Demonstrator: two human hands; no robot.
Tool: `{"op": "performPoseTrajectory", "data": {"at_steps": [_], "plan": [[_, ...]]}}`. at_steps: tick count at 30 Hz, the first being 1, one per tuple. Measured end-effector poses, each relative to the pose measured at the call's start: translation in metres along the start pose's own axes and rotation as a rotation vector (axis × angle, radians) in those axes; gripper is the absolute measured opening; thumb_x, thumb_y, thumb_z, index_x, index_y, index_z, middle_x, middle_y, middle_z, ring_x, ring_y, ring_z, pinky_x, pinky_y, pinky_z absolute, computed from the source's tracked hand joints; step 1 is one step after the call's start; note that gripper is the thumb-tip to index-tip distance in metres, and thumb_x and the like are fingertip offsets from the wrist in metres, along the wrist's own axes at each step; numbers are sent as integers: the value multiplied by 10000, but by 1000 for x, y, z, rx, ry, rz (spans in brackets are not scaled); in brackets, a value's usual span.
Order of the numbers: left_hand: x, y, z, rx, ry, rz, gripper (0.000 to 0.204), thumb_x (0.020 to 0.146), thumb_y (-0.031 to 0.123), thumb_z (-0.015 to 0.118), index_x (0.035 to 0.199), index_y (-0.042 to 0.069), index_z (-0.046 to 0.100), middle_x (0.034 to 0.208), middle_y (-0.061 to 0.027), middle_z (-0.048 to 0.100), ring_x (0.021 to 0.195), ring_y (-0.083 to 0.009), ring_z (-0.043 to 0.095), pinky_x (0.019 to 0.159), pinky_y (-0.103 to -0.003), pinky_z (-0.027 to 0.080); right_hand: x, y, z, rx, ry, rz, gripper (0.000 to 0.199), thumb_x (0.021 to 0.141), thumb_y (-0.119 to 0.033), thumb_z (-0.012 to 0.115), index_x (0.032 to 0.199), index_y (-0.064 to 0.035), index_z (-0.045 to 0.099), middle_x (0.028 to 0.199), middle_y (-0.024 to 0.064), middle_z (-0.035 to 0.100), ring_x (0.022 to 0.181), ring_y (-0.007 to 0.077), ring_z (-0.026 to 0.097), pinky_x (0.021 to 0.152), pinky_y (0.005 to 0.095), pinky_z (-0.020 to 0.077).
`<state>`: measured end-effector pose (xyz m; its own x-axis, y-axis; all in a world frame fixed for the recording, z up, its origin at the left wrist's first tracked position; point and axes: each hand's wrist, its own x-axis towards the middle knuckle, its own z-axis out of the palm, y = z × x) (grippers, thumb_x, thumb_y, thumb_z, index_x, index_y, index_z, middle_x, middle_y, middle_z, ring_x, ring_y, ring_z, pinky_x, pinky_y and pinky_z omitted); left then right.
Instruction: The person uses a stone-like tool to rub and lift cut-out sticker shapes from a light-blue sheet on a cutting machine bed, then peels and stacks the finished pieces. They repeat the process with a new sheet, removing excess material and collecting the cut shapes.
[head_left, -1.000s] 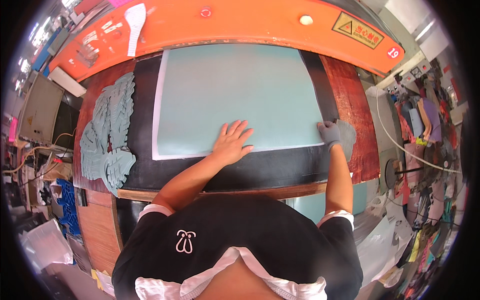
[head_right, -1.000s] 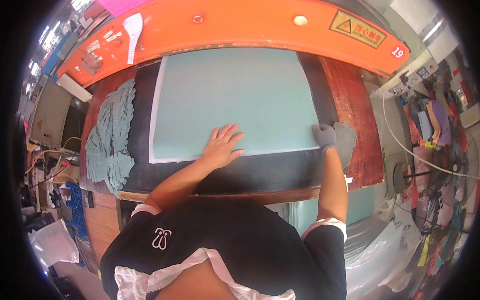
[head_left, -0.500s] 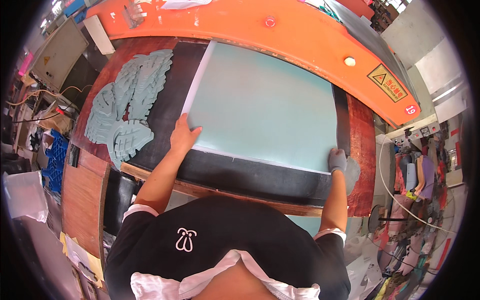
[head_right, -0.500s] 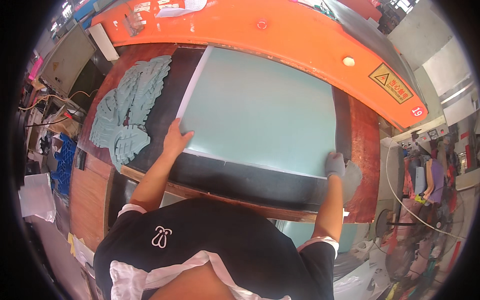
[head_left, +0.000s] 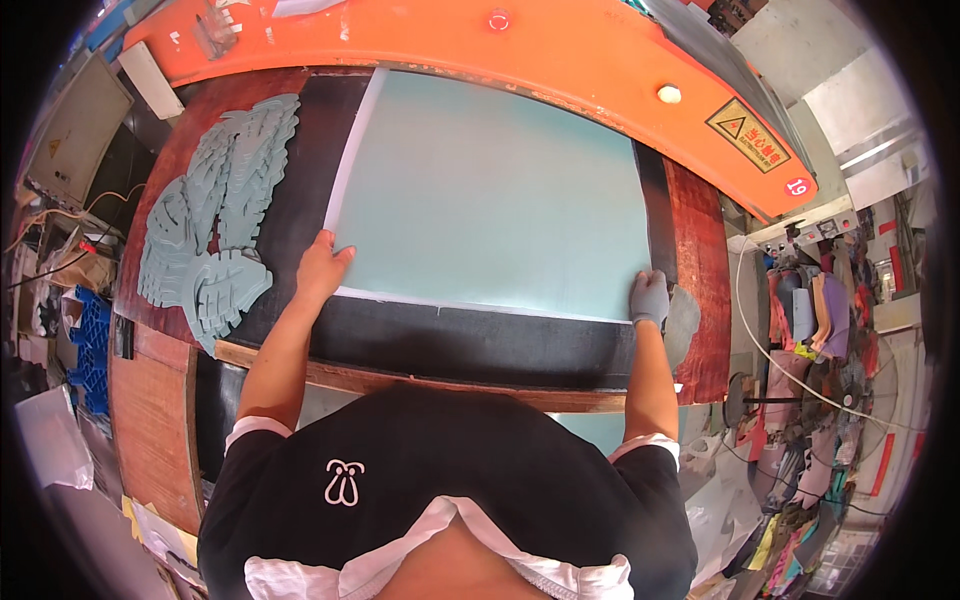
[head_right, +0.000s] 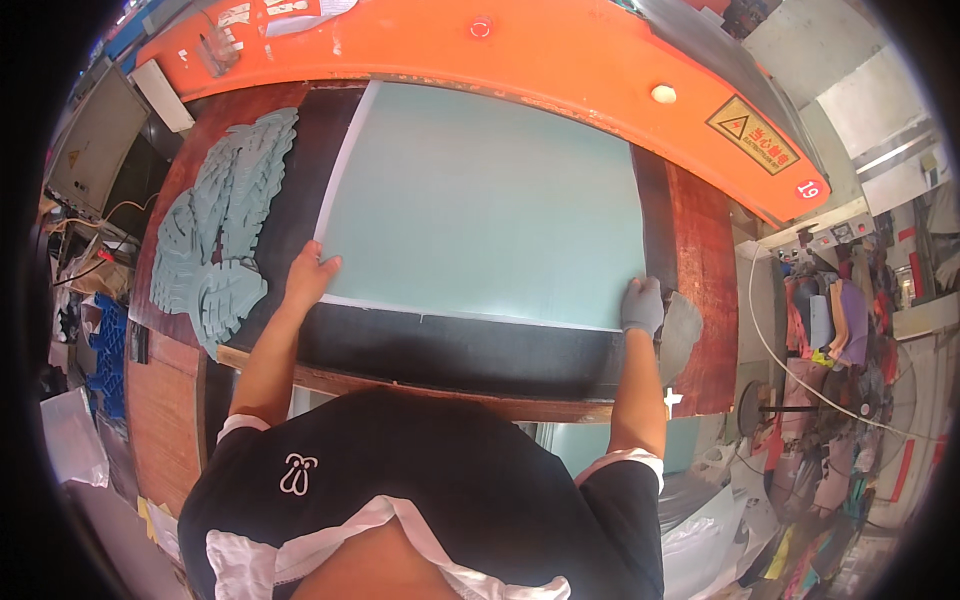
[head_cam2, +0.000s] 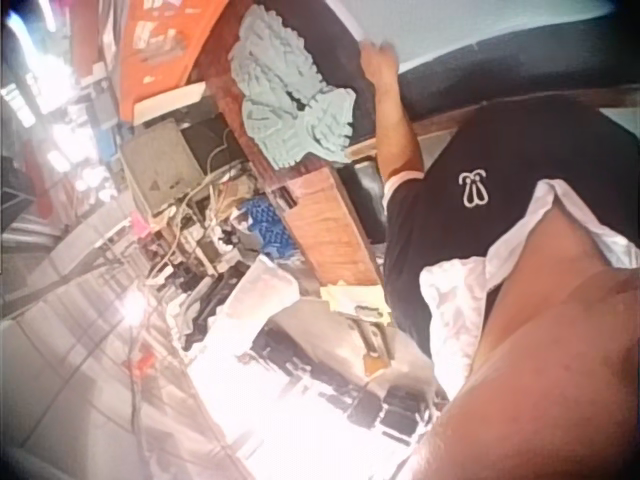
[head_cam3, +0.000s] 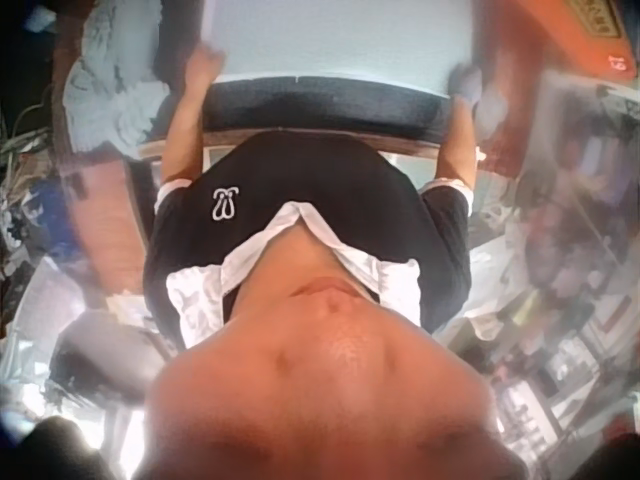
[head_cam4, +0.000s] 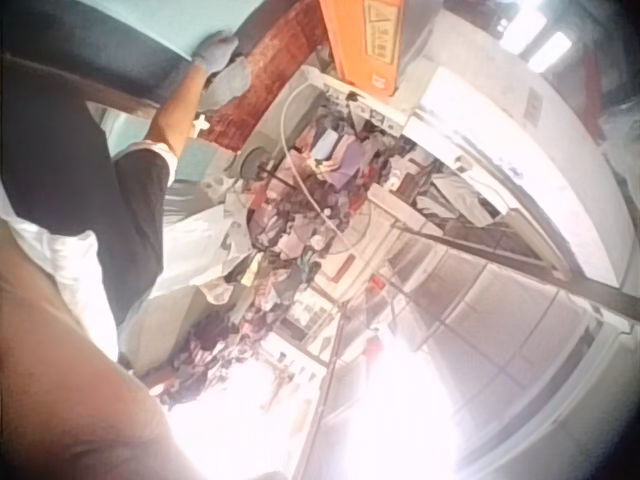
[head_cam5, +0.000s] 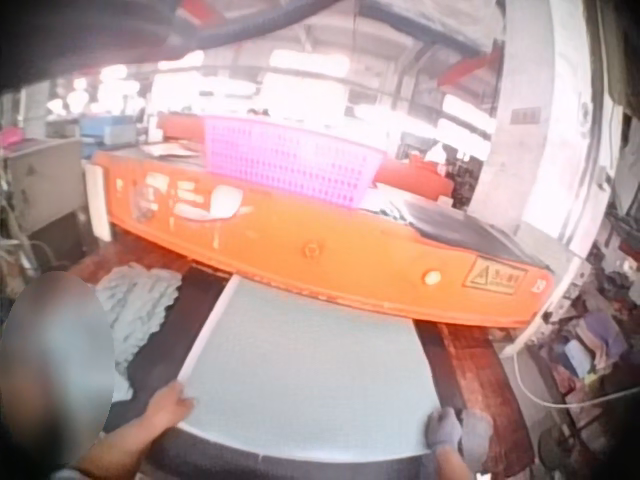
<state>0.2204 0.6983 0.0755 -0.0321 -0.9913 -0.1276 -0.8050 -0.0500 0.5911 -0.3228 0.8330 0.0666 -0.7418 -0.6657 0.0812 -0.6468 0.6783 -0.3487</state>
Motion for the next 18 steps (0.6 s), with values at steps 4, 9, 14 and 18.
{"op": "performPoseTrajectory", "data": {"at_steps": [4, 9, 14, 18], "plan": [[-9, 9, -5, 156, 9, 0, 355, 846, 327, 593, 999, 27, 481, 873, -197, 649, 878, -393, 614, 734, -487, 472, 0, -4, 1, -44, 40, -28, 292, 877, -332, 486, 982, -64, 535, 910, 217, 637, 868, 408, 610, 759, 487, 465], [-9, 15, -3, 380, 74, -20, 354, 889, 380, 517, 968, 37, 496, 840, -198, 652, 832, -384, 629, 710, -490, 487, 0, -8, 3, -40, 65, -55, 268, 873, -313, 498, 959, -62, 538, 881, 202, 644, 858, 396, 617, 743, 477, 469], [-6, 17, -6, 432, 49, -45, 390, 889, 438, 503, 940, 55, 556, 851, -188, 655, 821, -366, 635, 705, -496, 485, 4, -8, 0, -23, 10, -38, 274, 877, -310, 492, 937, -47, 532, 885, 211, 641, 864, 399, 614, 753, 480, 466], [-14, 5, -15, 468, -3, -30, 413, 877, 470, 514, 887, 61, 569, 843, -163, 660, 828, -352, 639, 698, -478, 495, -7, -9, -7, 28, 33, -67, 250, 853, -286, 544, 913, -43, 529, 905, 207, 616, 873, 388, 598, 766, 479, 459]]}}
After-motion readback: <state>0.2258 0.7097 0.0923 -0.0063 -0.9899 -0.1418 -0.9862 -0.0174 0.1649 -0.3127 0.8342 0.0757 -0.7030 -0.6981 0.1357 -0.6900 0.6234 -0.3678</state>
